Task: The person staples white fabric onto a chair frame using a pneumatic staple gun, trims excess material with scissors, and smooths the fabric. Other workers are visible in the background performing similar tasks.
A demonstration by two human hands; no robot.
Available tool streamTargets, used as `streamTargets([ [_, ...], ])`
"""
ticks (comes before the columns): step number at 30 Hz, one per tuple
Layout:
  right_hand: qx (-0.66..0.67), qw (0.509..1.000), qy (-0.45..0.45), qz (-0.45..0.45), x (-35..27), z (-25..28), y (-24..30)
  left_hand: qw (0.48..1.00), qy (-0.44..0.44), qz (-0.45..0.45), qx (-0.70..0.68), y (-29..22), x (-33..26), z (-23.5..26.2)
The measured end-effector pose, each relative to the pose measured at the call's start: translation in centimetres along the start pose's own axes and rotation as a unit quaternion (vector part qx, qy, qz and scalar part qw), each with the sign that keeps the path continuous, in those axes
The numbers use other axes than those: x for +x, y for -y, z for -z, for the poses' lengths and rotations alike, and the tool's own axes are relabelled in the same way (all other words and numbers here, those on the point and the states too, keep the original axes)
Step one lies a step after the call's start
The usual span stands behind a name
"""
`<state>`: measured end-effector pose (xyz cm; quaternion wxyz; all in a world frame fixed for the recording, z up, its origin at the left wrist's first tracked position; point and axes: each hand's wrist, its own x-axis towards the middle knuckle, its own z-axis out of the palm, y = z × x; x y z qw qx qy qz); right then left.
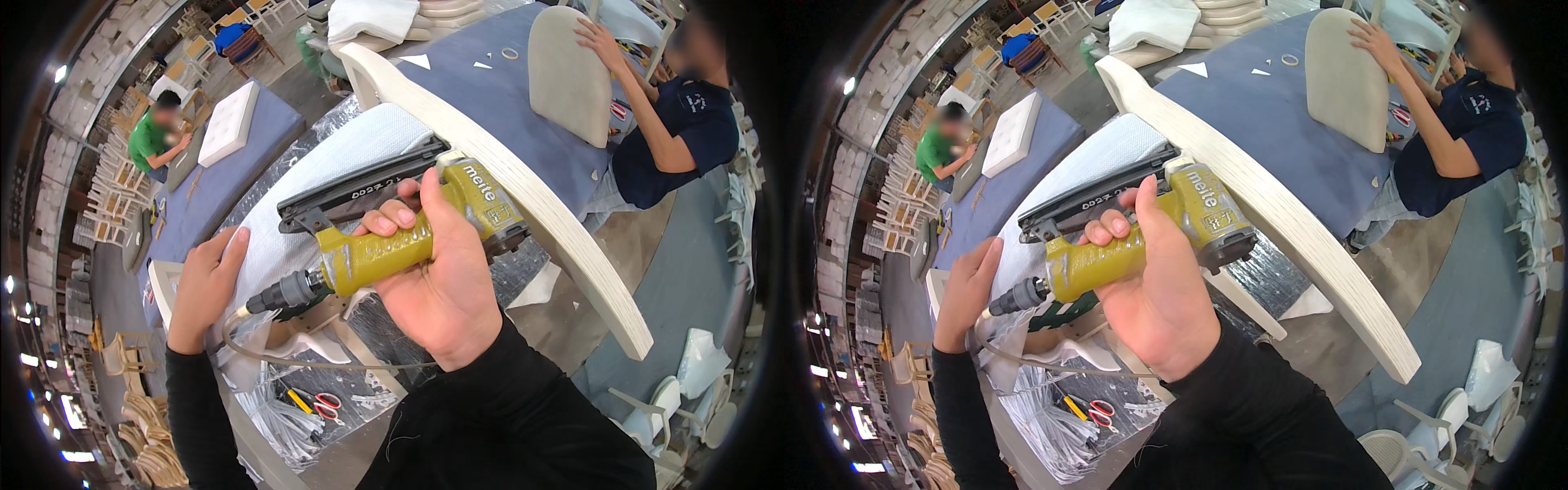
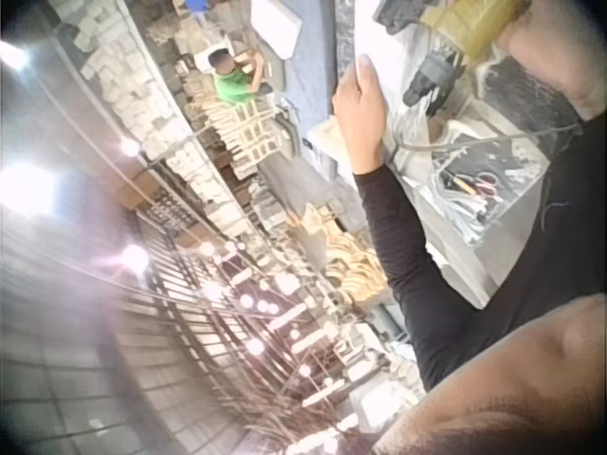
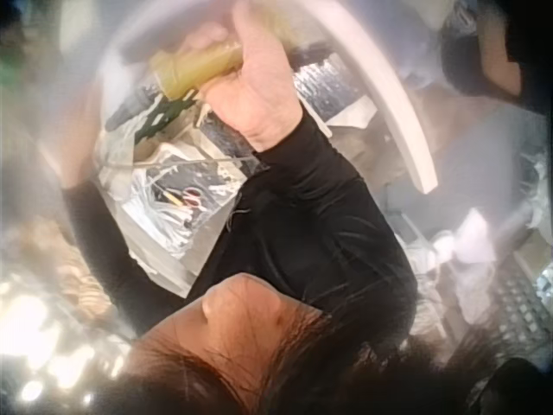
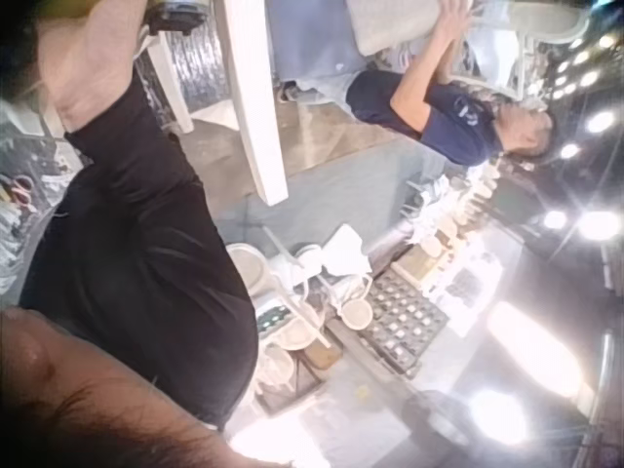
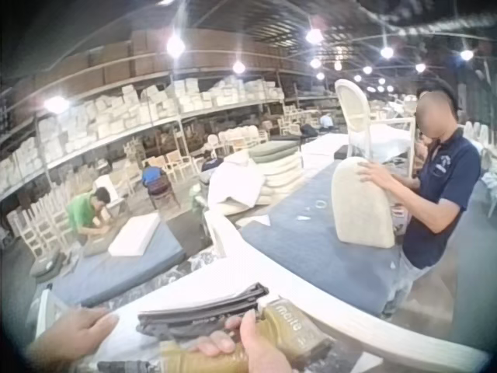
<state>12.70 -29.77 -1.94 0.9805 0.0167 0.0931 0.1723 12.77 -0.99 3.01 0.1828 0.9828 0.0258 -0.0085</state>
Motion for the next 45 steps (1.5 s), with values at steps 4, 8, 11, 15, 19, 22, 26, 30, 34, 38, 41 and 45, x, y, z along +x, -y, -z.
streamTargets([
  [4,0.005,1.000,0.010,0.003,0.2,-0.1,0.0,1.000,-0.003,0.007,-0.007,-0.5,-0.2,0.0],
  [8,-0.049,0.999,0.021,0.005,-0.9,0.0,-0.3,0.998,-0.033,-0.014,-0.051,1.4,-0.2,-0.1],
  [11,-0.155,0.987,0.041,0.005,-2.8,2.9,1.1,0.980,-0.092,-0.045,-0.172,0.5,-0.3,-1.2],
  [15,-0.386,0.920,0.063,0.001,-4.5,6.5,4.2,0.977,-0.136,-0.157,-0.040,-6.8,0.1,-1.7],
  [19,-0.629,0.763,0.099,0.108,-3.9,9.9,6.5,0.950,-0.161,-0.266,-0.023,-13.0,2.8,-5.8],
  [22,-0.717,0.644,0.175,0.204,-2.5,11.5,8.3,0.932,-0.215,-0.290,0.042,-16.5,4.3,-8.1],
  [26,-0.707,0.612,0.189,0.301,-0.3,12.3,9.3,0.922,-0.227,-0.288,0.128,-17.5,5.6,-8.9],
  [30,-0.711,0.575,0.190,0.358,1.9,13.6,9.4,0.933,-0.197,-0.256,0.157,-18.0,5.5,-8.7],
  [34,-0.721,0.551,0.193,0.373,2.9,13.0,9.5,0.958,-0.155,-0.222,0.089,-17.0,6.3,-7.7],
  [38,-0.731,0.537,0.195,0.374,3.4,12.8,9.4,0.968,-0.121,-0.217,0.026,-15.5,7.3,-7.7],
  [41,-0.738,0.529,0.194,0.371,3.6,12.7,9.5,0.980,-0.095,-0.168,-0.056,-16.3,7.1,-7.8],
  [45,-0.741,0.527,0.195,0.368,4.0,12.6,9.4,0.977,-0.106,-0.172,-0.063,-16.3,7.0,-8.1],
])
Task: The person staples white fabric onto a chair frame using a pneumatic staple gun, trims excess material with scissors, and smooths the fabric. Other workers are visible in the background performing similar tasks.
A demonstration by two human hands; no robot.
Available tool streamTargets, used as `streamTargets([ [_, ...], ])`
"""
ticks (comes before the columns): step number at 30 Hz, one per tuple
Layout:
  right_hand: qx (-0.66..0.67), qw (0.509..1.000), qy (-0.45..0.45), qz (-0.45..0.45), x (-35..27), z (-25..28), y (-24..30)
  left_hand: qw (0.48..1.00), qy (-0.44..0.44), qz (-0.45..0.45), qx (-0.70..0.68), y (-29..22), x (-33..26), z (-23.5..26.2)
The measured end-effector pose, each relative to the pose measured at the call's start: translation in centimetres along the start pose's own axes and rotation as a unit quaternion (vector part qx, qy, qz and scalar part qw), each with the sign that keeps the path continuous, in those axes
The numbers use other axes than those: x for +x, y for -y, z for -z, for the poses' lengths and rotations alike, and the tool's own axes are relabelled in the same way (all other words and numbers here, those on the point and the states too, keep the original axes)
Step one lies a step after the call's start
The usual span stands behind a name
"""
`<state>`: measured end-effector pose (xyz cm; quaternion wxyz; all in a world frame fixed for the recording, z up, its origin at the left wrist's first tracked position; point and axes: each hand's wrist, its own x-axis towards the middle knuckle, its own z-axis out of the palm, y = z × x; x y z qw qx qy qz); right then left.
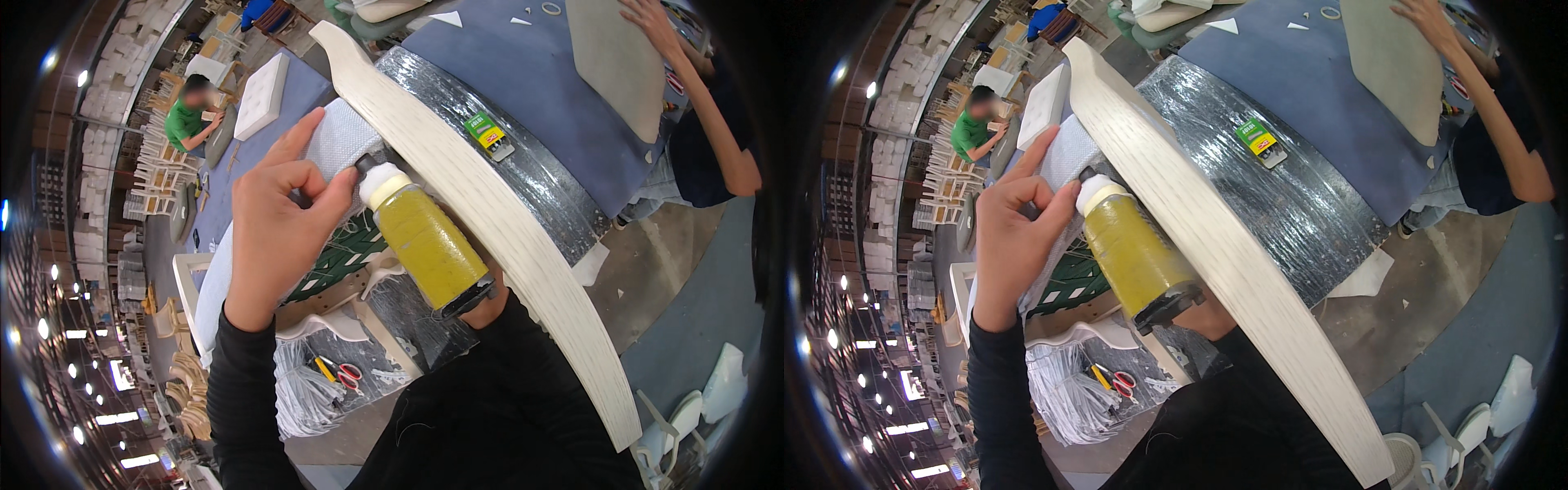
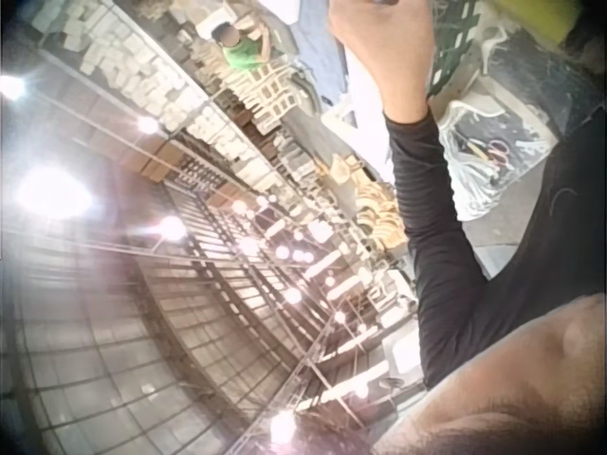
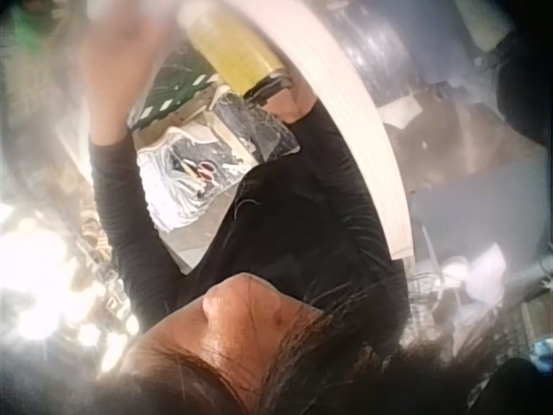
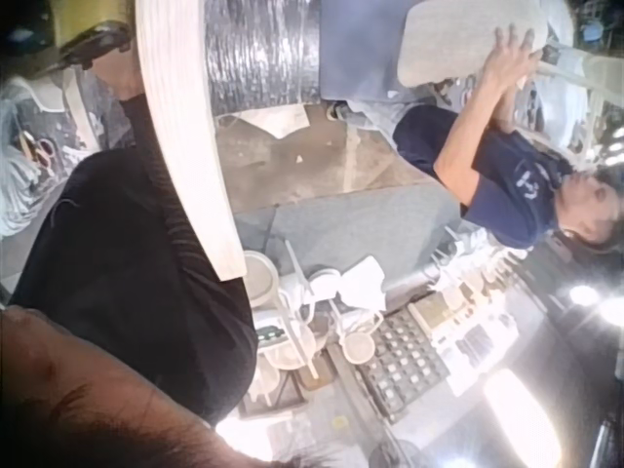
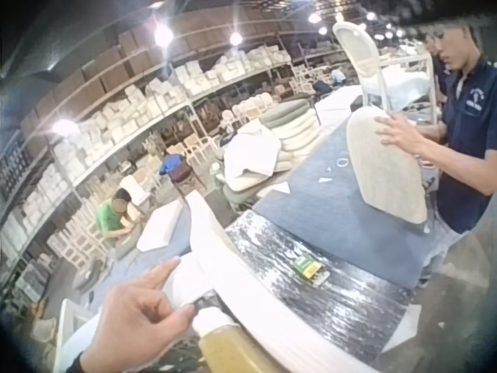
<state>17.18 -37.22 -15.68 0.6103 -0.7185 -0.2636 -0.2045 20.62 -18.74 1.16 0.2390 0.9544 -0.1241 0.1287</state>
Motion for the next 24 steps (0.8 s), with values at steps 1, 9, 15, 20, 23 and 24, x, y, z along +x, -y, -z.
streamTargets([
  [1,-0.002,1.000,0.000,-0.001,0.1,-0.1,-0.1,1.000,-0.007,-0.011,0.004,0.1,0.0,-0.1],
  [9,-0.030,1.000,0.000,0.004,0.0,-0.2,-0.1,0.999,0.008,0.034,-0.004,-0.5,-0.1,-0.3],
  [15,-0.063,0.998,-0.012,0.017,-0.2,-0.6,0.4,0.998,0.006,-0.028,0.053,0.2,-0.5,1.0],
  [20,-0.027,1.000,0.011,-0.002,0.1,-0.4,1.0,0.999,0.021,-0.030,0.041,1.3,-0.9,1.4],
  [23,0.015,0.998,0.052,-0.022,0.1,0.2,1.3,0.999,0.023,-0.023,0.034,1.1,-0.9,1.4],
  [24,0.026,0.997,0.062,-0.024,0.1,0.3,1.4,0.999,0.024,-0.019,0.033,1.0,-0.9,1.4],
])
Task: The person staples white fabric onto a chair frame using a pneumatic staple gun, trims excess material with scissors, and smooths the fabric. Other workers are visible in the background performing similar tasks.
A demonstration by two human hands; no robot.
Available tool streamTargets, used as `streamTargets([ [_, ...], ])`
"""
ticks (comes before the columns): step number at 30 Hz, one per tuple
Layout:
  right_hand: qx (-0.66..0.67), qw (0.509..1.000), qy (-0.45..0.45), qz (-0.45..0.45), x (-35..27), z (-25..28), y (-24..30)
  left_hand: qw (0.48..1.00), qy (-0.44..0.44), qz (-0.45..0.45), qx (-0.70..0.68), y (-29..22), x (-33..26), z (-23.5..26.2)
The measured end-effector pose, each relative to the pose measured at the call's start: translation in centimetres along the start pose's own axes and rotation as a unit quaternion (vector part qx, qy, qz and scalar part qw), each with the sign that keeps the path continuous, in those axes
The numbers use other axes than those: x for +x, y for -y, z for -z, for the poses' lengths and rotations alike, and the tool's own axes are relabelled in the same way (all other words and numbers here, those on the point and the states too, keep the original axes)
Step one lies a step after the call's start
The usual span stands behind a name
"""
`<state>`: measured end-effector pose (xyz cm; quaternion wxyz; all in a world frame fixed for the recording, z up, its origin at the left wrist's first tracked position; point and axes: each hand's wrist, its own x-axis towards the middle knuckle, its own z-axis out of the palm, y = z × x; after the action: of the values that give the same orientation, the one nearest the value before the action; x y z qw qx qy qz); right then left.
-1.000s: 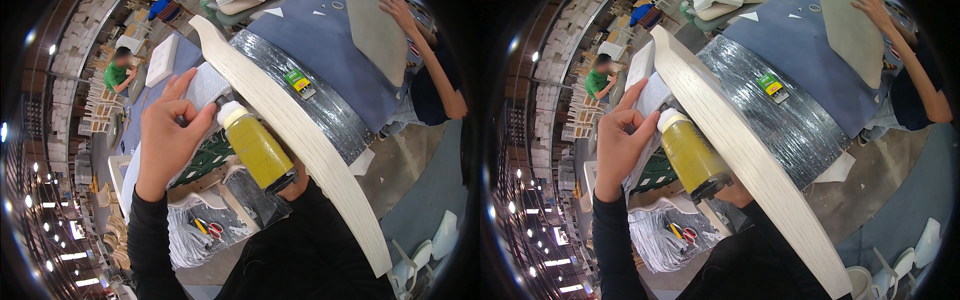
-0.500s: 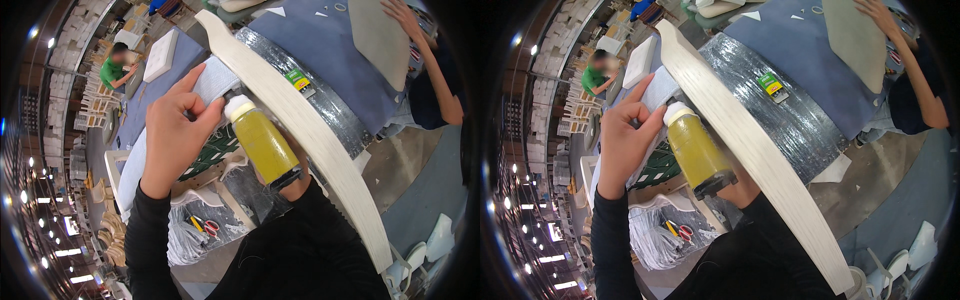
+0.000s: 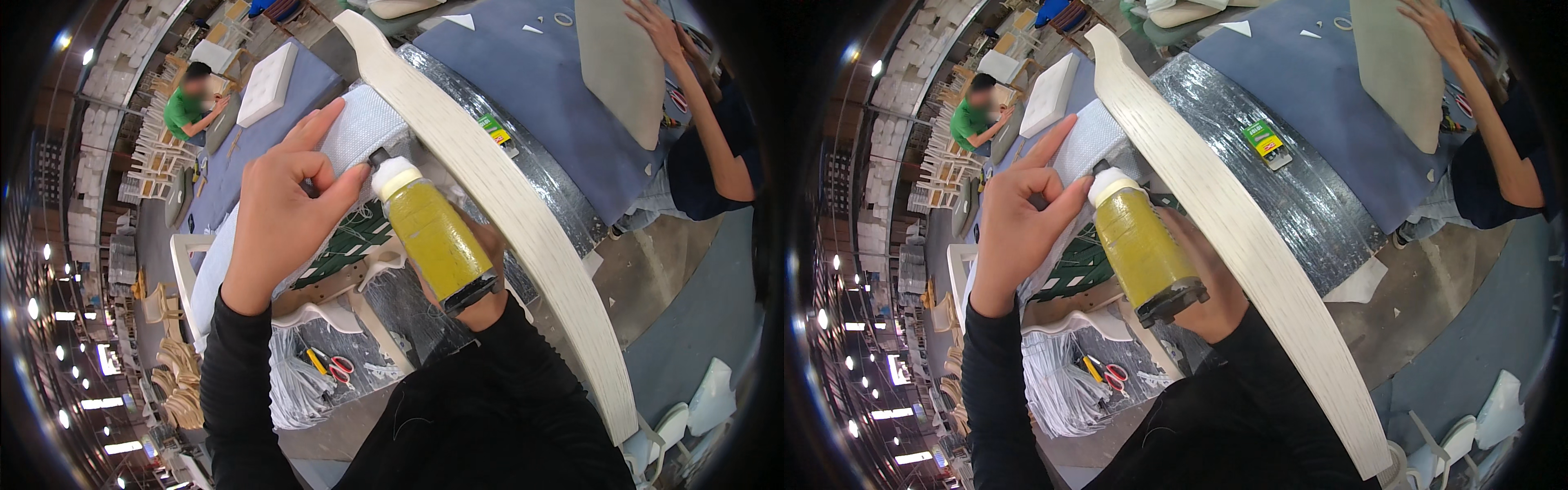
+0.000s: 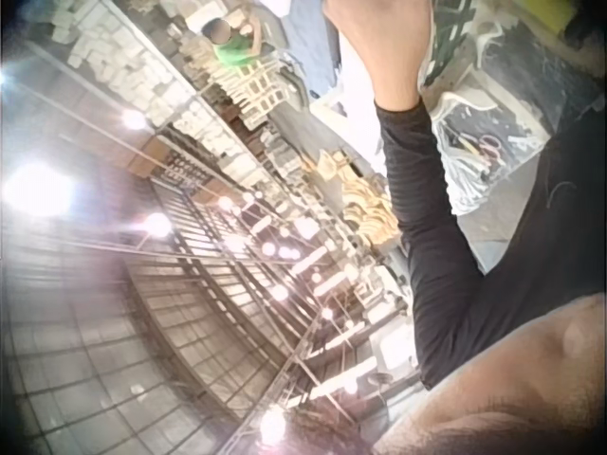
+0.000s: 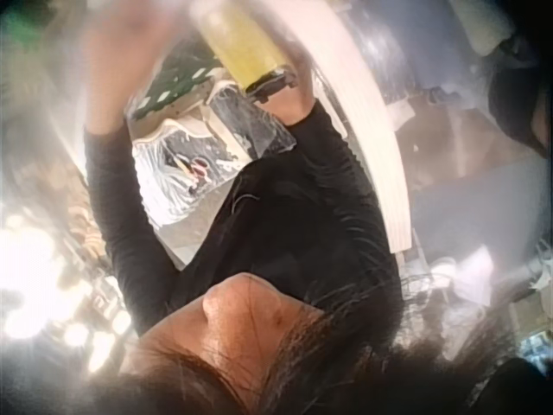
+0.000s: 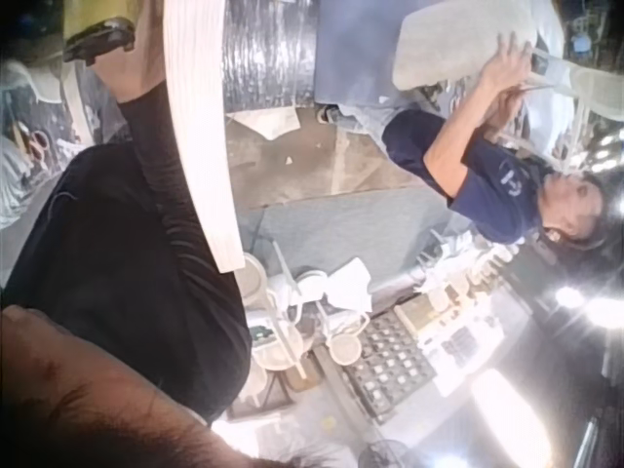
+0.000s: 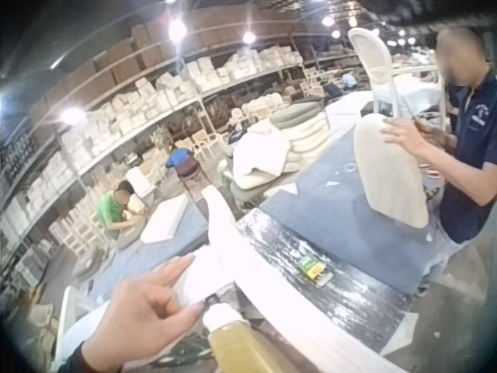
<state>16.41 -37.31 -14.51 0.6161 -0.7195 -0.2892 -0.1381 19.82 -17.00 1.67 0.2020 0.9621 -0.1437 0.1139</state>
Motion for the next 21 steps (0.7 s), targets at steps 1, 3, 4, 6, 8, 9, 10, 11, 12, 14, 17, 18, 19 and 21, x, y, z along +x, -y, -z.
streamTargets([
  [1,0.012,1.000,-0.002,0.006,0.0,0.0,0.0,1.000,0.000,0.004,0.001,0.0,-0.1,0.0],
  [3,0.038,0.999,0.000,0.001,0.0,0.0,0.2,1.000,-0.001,0.007,0.000,0.0,-0.2,0.1],
  [4,0.052,0.999,0.005,-0.010,0.0,0.0,0.4,1.000,-0.002,0.007,-0.002,0.0,-0.3,0.1],
  [6,0.068,0.997,0.011,-0.027,0.0,0.1,0.9,1.000,-0.004,0.005,-0.005,0.0,-0.4,0.2],
  [8,0.069,0.997,0.016,-0.034,0.1,0.2,0.9,1.000,0.002,0.012,-0.011,0.0,-0.2,0.1],
  [9,0.066,0.997,0.019,-0.034,0.1,0.3,0.9,1.000,0.006,0.019,-0.016,-0.2,-0.1,0.1],
  [10,0.053,0.998,0.025,-0.028,0.1,0.5,0.7,0.999,0.010,0.034,-0.028,-0.5,-0.1,0.2],
  [11,0.051,0.998,0.030,-0.031,0.2,0.6,0.6,0.998,0.012,0.045,-0.038,-0.6,0.0,0.1],
  [12,0.047,0.998,0.034,-0.035,0.3,0.6,0.4,0.997,0.015,0.055,-0.048,-0.6,0.2,0.0],
  [14,0.056,0.997,0.023,-0.047,0.6,0.7,0.4,0.996,0.013,0.067,-0.062,-1.0,0.6,0.0],
  [17,0.022,0.999,-0.037,-0.014,0.1,-0.7,-0.2,0.999,0.009,0.040,-0.004,-0.2,0.1,0.2],
  [18,-0.015,0.998,-0.053,0.012,-0.2,-1.0,-0.5,0.999,0.008,0.037,-0.014,-0.3,0.0,0.2],
  [19,-0.032,0.998,-0.056,0.021,0.0,-1.0,-0.8,0.999,0.000,0.039,-0.026,-0.1,-0.3,0.2],
  [21,-0.020,0.999,-0.049,-0.010,-0.3,-0.2,-1.2,1.000,-0.001,0.020,-0.017,0.1,-0.5,0.6],
])
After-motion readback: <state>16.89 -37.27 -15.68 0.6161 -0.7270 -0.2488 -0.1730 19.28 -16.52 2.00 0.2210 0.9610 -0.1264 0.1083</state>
